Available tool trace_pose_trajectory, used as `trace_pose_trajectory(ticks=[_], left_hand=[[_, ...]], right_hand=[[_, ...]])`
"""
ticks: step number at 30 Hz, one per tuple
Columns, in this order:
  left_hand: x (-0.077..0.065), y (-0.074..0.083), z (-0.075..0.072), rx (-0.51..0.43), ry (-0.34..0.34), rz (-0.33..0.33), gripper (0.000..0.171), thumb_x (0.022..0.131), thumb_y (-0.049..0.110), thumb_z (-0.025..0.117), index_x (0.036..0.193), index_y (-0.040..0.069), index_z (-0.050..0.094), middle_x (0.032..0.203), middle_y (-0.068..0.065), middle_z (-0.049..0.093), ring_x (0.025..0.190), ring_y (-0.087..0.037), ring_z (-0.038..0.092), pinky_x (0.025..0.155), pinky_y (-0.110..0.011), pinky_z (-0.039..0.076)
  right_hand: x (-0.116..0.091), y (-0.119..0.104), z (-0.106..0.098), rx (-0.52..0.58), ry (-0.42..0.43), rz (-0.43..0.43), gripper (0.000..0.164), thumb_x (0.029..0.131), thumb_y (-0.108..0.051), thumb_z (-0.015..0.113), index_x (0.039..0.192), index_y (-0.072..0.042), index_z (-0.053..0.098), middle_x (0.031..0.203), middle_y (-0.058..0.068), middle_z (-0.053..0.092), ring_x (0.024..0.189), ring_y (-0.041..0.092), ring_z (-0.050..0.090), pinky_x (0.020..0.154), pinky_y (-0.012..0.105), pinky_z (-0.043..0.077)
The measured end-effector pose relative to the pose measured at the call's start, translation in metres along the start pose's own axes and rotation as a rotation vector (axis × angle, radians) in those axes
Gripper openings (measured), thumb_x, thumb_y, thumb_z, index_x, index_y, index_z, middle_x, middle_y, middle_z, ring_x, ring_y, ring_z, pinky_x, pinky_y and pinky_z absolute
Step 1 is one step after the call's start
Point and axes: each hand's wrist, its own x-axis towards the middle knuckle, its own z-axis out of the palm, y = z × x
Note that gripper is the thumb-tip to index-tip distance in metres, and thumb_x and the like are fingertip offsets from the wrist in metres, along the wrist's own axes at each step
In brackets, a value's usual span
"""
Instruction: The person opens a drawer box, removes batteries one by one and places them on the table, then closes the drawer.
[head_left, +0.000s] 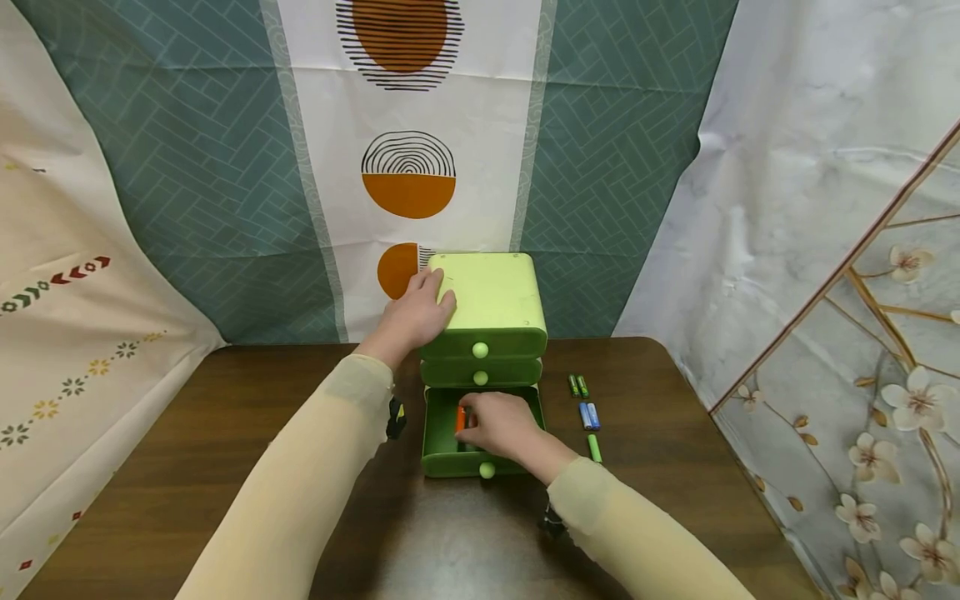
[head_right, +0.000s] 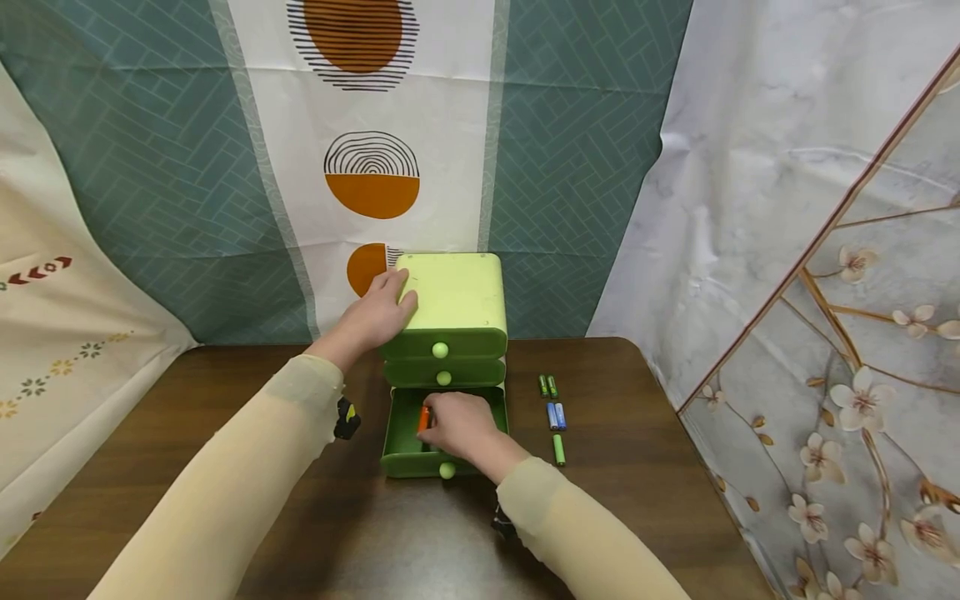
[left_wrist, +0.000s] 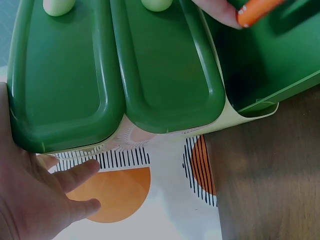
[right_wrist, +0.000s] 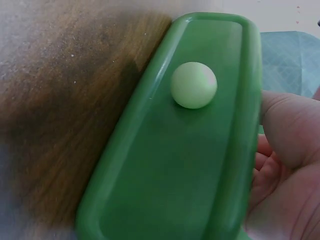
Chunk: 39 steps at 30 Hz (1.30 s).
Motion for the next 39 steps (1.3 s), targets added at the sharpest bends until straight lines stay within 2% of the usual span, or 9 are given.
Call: trace_pose_trajectory(ticks=[7,13,20,28,33,39], left_hand=[[0.0,0.001,0.0,-0.003,-0.002,-0.004,0.071,0.117,0.049,0.024,0.179,0.015,0.016,0.185,-0.01,0.006,0.167,-0.038,0.019,0.128,-0.069,0.021],[0.0,0.0,0.0,-0.01,-0.001,-0.002,0.072,0.117,0.049,0.024,0.179,0.015,0.017,0.185,-0.01,0.006,0.167,-0.038,0.019,0.128,-0.069,0.021],[0.0,0.0,0.0,-0.023,-0.002,-0.002,0.072,0.117,0.049,0.024,0.179,0.015,0.016,0.185,-0.01,0.006,0.167,-0.038,0.019,0.128,-0.069,0.019],[0.001,-0.002,0.0,-0.029,-0.008,0.0,0.072,0.116,0.05,0.024,0.18,0.016,0.015,0.185,-0.009,0.005,0.168,-0.037,0.017,0.128,-0.07,0.019],[0.002,-0.003,0.0,-0.032,-0.006,-0.003,0.073,0.116,0.052,0.024,0.18,0.017,0.015,0.185,-0.009,0.005,0.168,-0.038,0.018,0.128,-0.069,0.02],[0.001,-0.002,0.0,-0.035,-0.01,0.0,0.073,0.116,0.052,0.025,0.18,0.017,0.016,0.185,-0.009,0.005,0.168,-0.038,0.018,0.128,-0.069,0.02]], right_hand=[[-0.014,0.004,-0.012,0.027,0.032,-0.026,0.035,0.099,-0.035,0.086,0.126,-0.016,0.077,0.076,-0.014,0.059,0.063,0.006,0.055,0.06,0.03,0.048],[-0.026,0.009,-0.021,0.034,0.074,-0.035,0.039,0.098,-0.034,0.087,0.13,-0.015,0.076,0.08,-0.015,0.061,0.066,0.005,0.055,0.062,0.032,0.049],[-0.042,0.022,-0.032,0.031,0.112,-0.011,0.047,0.097,-0.033,0.088,0.138,-0.014,0.075,0.088,-0.017,0.065,0.067,0.003,0.055,0.062,0.032,0.05],[-0.064,0.041,-0.043,0.032,0.143,0.019,0.046,0.094,-0.032,0.09,0.135,-0.014,0.077,0.087,-0.02,0.064,0.063,0.002,0.052,0.06,0.029,0.048],[-0.074,0.051,-0.047,0.028,0.151,0.033,0.048,0.094,-0.031,0.091,0.135,-0.013,0.076,0.087,-0.021,0.063,0.061,0.0,0.05,0.063,0.03,0.048],[-0.085,0.063,-0.054,0.028,0.159,0.053,0.047,0.093,-0.03,0.091,0.134,-0.013,0.077,0.087,-0.022,0.062,0.066,-0.001,0.053,0.066,0.03,0.05]])
